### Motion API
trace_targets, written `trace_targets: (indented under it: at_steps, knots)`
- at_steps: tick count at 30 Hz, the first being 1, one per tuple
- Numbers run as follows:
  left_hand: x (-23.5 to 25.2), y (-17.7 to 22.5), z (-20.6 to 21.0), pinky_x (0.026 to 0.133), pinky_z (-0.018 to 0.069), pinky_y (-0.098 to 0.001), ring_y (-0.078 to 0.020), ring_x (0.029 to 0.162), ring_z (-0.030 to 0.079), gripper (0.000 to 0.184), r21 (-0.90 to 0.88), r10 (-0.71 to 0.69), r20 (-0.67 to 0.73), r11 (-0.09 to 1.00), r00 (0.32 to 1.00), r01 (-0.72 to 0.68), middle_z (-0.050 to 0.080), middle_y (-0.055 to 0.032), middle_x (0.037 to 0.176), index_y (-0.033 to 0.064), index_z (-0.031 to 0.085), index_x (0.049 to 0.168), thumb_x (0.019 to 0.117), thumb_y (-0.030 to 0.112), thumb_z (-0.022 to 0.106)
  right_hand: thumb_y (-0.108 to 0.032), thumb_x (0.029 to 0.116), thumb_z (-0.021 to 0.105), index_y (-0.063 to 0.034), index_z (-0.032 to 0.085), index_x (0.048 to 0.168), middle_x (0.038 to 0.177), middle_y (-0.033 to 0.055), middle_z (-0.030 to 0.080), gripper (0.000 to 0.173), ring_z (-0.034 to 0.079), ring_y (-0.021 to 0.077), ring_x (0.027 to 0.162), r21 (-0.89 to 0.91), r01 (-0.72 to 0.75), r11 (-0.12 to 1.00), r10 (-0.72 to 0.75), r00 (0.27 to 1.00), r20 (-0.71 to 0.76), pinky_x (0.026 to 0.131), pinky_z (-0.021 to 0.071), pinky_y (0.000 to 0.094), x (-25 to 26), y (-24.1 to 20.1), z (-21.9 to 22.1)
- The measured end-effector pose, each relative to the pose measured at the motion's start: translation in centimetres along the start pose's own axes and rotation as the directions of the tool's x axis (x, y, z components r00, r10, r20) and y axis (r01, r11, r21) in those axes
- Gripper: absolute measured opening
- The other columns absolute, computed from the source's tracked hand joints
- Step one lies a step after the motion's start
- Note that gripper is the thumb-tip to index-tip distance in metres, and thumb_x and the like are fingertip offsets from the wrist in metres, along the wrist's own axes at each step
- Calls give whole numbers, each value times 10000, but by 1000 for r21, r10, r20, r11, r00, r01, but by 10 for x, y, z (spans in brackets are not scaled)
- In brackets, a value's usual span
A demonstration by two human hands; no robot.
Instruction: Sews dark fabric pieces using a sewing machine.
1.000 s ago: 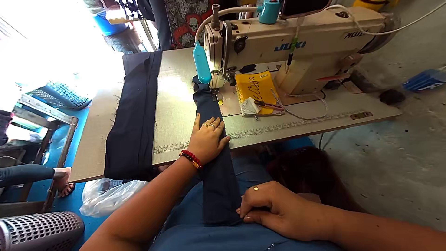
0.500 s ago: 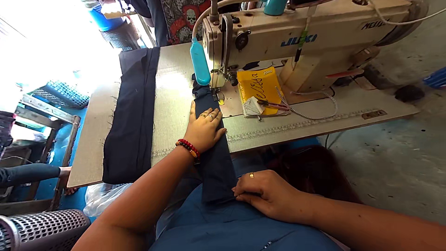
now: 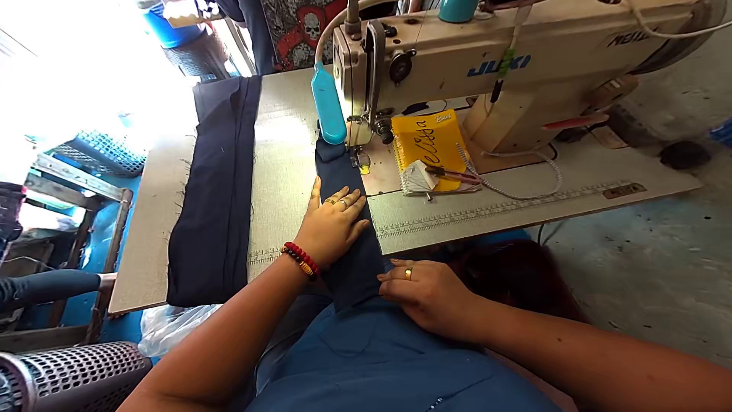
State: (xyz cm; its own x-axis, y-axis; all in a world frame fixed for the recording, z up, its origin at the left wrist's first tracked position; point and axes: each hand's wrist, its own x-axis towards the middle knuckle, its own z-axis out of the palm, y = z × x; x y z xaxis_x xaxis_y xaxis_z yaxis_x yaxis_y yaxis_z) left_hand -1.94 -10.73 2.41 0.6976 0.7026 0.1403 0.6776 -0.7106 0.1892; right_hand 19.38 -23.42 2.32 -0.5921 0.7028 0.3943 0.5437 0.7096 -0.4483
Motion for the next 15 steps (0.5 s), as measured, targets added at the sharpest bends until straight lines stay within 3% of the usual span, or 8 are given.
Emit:
trace_targets:
  at_steps: [7,15]
  knots:
    - [-9,-3,5,1204,86,-723,-271,1455,462,499,-25,16,-12,1000,1000,-16,576,-57,1497,140,615,1436,1072,411,407,-149,1025,537,-108,741,945,986,58,777,223,755,202,1011,-78,-13,997,11,1000,-29,963,592,409,15,17,0]
    - [12,-19,5,1194,76,-742,-321,1459,450,469,81,70,-47,994,996,-66,578,-98,1489,108,625,1421,1066,353,441,-129,1016,545,-99,756,957,1000,75,780,221,758,221,1009,-140,-21,990,12,998,-61,946,598,434,32,41,6]
